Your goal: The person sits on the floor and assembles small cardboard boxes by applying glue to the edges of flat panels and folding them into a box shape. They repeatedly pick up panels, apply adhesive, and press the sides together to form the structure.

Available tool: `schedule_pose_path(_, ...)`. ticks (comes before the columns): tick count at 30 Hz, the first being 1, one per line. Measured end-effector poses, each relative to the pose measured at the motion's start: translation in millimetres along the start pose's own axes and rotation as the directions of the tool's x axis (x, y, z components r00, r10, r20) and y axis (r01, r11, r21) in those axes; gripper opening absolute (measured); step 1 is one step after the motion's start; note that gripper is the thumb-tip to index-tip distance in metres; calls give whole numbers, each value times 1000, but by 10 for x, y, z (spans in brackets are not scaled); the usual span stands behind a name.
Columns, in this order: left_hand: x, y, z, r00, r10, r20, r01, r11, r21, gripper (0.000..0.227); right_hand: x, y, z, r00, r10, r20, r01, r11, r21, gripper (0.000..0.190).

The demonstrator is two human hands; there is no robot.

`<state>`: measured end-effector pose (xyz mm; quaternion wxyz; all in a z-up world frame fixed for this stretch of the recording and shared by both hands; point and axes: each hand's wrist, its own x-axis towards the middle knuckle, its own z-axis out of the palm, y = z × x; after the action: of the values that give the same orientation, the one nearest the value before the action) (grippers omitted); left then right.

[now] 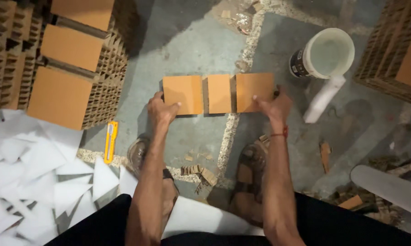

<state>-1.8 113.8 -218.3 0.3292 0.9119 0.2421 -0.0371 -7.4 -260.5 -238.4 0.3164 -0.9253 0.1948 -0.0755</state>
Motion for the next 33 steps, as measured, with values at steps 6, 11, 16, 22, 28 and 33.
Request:
schedule_pose_path(6,-9,385,-299,963,-111,247,94,992,81,56,24,-656,-322,973,13,232,-17,1000,17,53)
schedule_pose_path(11,-287,1090,16,937,-27,349,8,998,56,59,-163,-1102,129,969,-66,238,105,982,-156,35)
schedule_pose_path(16,-416,1295,115,950,58,306,-55,998,-18,76,-329,-1385,239,984,-149,95,164,972,-171,38)
schedule_pose_path(22,-413,1260,142,963,127,236,-107,990,-97,70,-357,-1686,52,996,-60,62,57,998,35,60)
schedule_pose_path(28,-406,1261,160,963,103,250,-88,994,-68,67,-319,-1607,116,992,-92,91,96,995,-34,48)
schedule_pose_path(33,-412,1276,122,966,116,230,-96,991,-97,70,-355,-1581,128,994,-30,101,35,998,-48,39)
